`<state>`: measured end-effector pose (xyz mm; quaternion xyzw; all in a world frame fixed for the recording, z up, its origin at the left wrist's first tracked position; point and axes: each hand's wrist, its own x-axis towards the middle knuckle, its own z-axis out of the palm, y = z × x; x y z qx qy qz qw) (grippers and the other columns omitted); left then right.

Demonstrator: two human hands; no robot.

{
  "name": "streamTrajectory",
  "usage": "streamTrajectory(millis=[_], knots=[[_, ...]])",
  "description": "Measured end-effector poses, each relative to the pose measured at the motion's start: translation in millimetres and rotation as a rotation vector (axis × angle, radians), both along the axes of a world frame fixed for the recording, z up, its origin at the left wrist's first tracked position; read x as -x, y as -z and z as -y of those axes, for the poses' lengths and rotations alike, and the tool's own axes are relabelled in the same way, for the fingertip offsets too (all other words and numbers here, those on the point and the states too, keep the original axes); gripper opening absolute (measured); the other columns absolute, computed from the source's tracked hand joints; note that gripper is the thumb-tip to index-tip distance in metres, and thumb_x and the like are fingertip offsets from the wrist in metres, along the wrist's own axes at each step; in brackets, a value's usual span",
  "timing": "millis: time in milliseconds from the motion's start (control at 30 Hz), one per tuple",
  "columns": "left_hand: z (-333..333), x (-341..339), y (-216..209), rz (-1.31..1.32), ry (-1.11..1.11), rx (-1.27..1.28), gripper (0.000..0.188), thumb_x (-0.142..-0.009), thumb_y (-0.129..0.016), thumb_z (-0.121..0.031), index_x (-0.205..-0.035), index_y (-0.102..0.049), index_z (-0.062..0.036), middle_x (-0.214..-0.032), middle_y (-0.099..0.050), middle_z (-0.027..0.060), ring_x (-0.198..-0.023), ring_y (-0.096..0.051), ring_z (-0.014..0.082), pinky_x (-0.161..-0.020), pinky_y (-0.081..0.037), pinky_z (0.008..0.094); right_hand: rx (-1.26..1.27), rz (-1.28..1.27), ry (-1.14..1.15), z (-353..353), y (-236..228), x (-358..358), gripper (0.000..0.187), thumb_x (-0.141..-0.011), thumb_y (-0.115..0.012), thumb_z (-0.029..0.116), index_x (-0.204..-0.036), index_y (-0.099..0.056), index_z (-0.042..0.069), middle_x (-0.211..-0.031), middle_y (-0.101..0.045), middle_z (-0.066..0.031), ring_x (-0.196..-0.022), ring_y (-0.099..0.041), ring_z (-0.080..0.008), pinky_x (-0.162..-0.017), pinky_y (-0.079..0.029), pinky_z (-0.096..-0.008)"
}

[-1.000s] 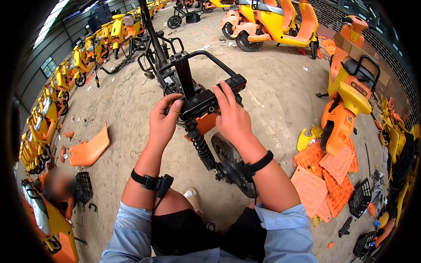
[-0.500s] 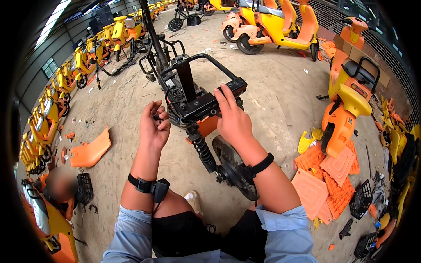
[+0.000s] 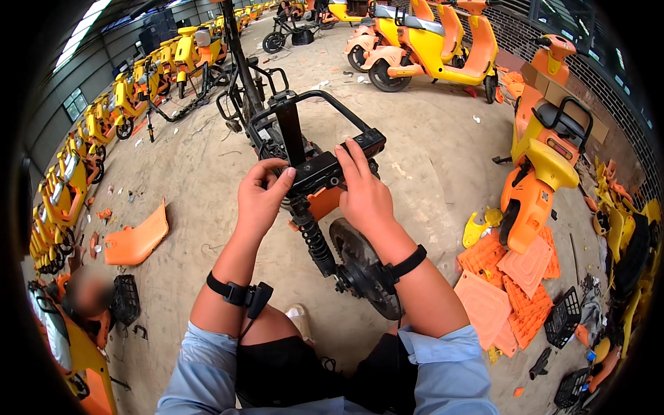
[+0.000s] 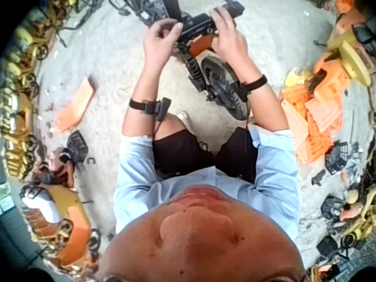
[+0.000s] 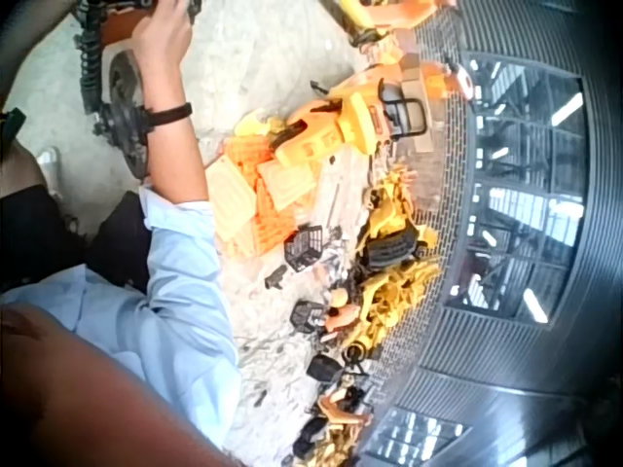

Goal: The person assembles parts onto a motorcycle chassis by hand and with a wrench, threading bolts and tightening components on the frame.

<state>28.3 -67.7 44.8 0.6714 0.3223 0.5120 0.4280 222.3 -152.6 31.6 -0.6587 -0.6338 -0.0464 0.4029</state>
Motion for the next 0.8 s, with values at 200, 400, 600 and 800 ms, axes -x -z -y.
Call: streamTrajectory(millis=[200,400,600,800], knots=[[0.1,5.8,-2.9,-0.051,0.031,-0.013,0.022,-0.096,-0.077,-0.018,-0.113,-0.077,-0.0048,-0.069,-0.044,-0.0099,-0.063,-0.038,0.0020,-0.057,-0.033,0.0225,0.003,-0.009,0.000,1.1,-1.0,0.0,0.080,-0.075,-0.061,-0.009,-0.151,-0.046,0.014,-0.163,-0.041,-0.0065,-0.092,-0.073,-0.0353,-0.073,-0.059,-0.0450],[-1.0,3.7,-1.4,-0.047,0.026,-0.079,0.023,-0.099,-0.073,-0.019,-0.116,-0.077,-0.0040,-0.070,-0.050,-0.0067,-0.064,-0.042,0.0033,-0.058,-0.038,0.0243,-0.008,-0.023,-0.007,0.2,0.6,0.9,0.081,-0.075,-0.061,-0.009,-0.151,-0.046,0.014,-0.163,-0.041,-0.0065,-0.092,-0.074,-0.0341,-0.074,-0.059,-0.0450],[2.2,4.2,-5.2,-0.068,0.025,-0.088,0.031,-0.096,-0.076,-0.018,-0.122,-0.071,-0.0020,-0.070,-0.044,-0.0068,-0.065,-0.041,0.0038,-0.060,-0.038,0.0240,0.002,-0.020,-0.006,0.1,0.4,0.3,0.081,-0.075,-0.061,-0.010,-0.151,-0.046,0.014,-0.163,-0.040,-0.0067,-0.093,-0.074,-0.0341,-0.074,-0.059,-0.0447],[2.0,3.3,-7.5,-0.063,-0.046,-0.059,0.024,-0.092,-0.080,-0.015,-0.109,-0.070,-0.0009,-0.069,-0.039,-0.0084,-0.063,-0.036,0.0034,-0.057,-0.035,0.0229,-0.006,-0.024,-0.006,-0.1,0.7,2.2,0.081,-0.075,-0.061,-0.010,-0.151,-0.046,0.014,-0.163,-0.040,-0.0067,-0.093,-0.074,-0.0338,-0.074,-0.060,-0.0443]])
